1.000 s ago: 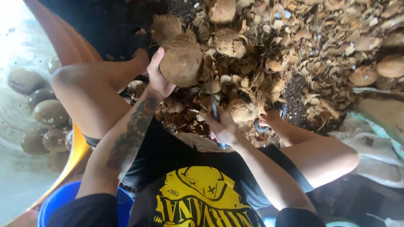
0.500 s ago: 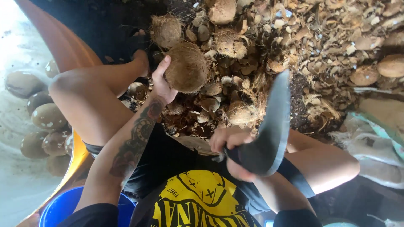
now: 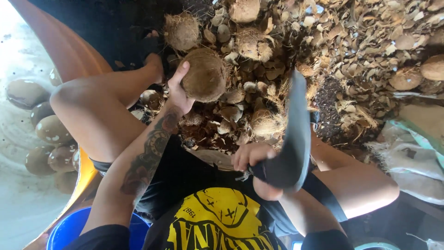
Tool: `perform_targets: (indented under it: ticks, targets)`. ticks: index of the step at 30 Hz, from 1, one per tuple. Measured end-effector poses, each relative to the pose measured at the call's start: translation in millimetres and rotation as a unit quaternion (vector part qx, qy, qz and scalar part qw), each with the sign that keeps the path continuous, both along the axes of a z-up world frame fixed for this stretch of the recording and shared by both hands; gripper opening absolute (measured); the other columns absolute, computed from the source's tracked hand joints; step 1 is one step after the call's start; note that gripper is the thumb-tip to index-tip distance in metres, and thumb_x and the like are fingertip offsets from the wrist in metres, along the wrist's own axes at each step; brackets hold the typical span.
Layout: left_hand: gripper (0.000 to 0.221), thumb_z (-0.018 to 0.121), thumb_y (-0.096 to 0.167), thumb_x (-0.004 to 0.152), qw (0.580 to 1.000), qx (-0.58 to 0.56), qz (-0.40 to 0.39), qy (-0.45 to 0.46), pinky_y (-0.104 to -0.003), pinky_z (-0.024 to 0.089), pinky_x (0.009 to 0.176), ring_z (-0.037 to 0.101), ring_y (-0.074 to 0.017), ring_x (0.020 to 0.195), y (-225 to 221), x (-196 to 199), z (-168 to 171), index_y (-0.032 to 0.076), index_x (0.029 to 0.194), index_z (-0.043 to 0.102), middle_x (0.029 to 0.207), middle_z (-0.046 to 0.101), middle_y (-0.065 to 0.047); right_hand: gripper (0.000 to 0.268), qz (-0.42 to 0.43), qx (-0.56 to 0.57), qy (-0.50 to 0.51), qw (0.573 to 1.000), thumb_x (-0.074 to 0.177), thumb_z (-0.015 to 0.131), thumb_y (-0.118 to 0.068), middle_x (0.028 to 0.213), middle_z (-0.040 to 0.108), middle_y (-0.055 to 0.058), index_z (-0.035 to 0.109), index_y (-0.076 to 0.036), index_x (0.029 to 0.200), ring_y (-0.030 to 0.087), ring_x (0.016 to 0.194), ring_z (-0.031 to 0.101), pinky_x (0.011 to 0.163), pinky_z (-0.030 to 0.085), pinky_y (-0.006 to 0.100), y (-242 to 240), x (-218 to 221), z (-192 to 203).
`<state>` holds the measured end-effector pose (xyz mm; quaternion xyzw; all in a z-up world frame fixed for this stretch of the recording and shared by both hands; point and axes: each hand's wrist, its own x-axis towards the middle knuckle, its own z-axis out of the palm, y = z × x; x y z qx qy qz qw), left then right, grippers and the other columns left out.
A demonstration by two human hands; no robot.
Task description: Peeling the outer husk off coconuts using a knife while sitting on the floor.
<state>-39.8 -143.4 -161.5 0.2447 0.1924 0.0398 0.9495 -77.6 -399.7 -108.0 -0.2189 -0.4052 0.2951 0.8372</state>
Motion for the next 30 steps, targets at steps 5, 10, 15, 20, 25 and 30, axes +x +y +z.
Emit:
perform_targets:
  ticks: [5,10,15,20,25,30]
  targets:
    - [0.061,0.077,0.046,0.09,0.999,-0.039,0.027,0.019,-0.052,0.057,0.106,0.07,-0.0352,0.118,-0.1,2.2,-38.3,0.006,0.135,0.067,0.13,0.072,-0.019,0.05,-0.192,-0.244,-0.064,0.948,0.114,0.04,-0.043,0.053,0.052,0.006,0.056,-0.002,0.091,0.015,0.037,0.053,0.034,0.045,0.027,17.4,-8.4,-18.1]
    - [0.057,0.08,0.043,0.087,1.0,0.001,-0.002,0.021,-0.05,0.059,0.102,0.072,-0.0311,0.113,-2.9,1.7,-5.4,0.009,0.132,0.068,0.124,0.073,-0.016,0.054,-0.162,-0.431,-0.009,0.888,0.114,0.027,-0.042,0.05,0.056,0.006,0.055,-0.001,0.092,0.017,0.037,0.059,0.035,0.049,0.027,1.9,-13.6,-16.6]
    - [0.064,0.079,0.048,0.088,0.999,-0.002,-0.01,0.033,-0.049,0.058,0.104,0.072,-0.0322,0.117,-7.0,0.6,6.3,0.008,0.136,0.067,0.128,0.072,-0.017,0.06,-0.192,-0.221,0.019,0.956,0.107,0.045,-0.057,0.053,0.064,0.013,0.054,-0.001,0.087,0.024,0.044,0.069,0.044,0.059,0.035,-0.1,-15.7,-11.0]
    - [0.069,0.079,0.05,0.088,1.0,-0.013,0.011,0.025,-0.054,0.057,0.106,0.071,-0.0369,0.119,-7.8,3.4,-1.6,0.004,0.138,0.065,0.13,0.07,-0.022,0.059,-0.087,-0.199,-0.164,0.962,0.106,0.057,-0.054,0.066,0.064,0.017,0.065,0.002,0.09,0.031,0.053,0.067,0.06,0.063,0.04,-16.9,3.6,-17.1]
    - [0.068,0.079,0.048,0.086,0.999,0.002,-0.01,0.036,-0.049,0.059,0.102,0.072,-0.0343,0.114,-4.4,-0.2,-4.5,0.004,0.135,0.066,0.127,0.072,-0.018,0.052,-0.182,-0.387,-0.081,0.901,0.116,0.027,-0.035,0.05,0.057,0.001,0.059,-0.004,0.089,0.016,0.037,0.058,0.044,0.055,0.03,5.8,-12.4,-23.6]
    - [0.072,0.081,0.053,0.085,0.998,0.011,-0.024,0.054,-0.049,0.057,0.105,0.071,-0.0347,0.116,-1.2,3.6,-46.5,0.005,0.136,0.066,0.129,0.073,-0.019,0.059,-0.166,-0.317,-0.036,0.933,0.113,0.027,-0.045,0.052,0.063,0.007,0.057,0.003,0.095,0.018,0.041,0.067,0.038,0.052,0.029,2.9,-8.3,8.5]
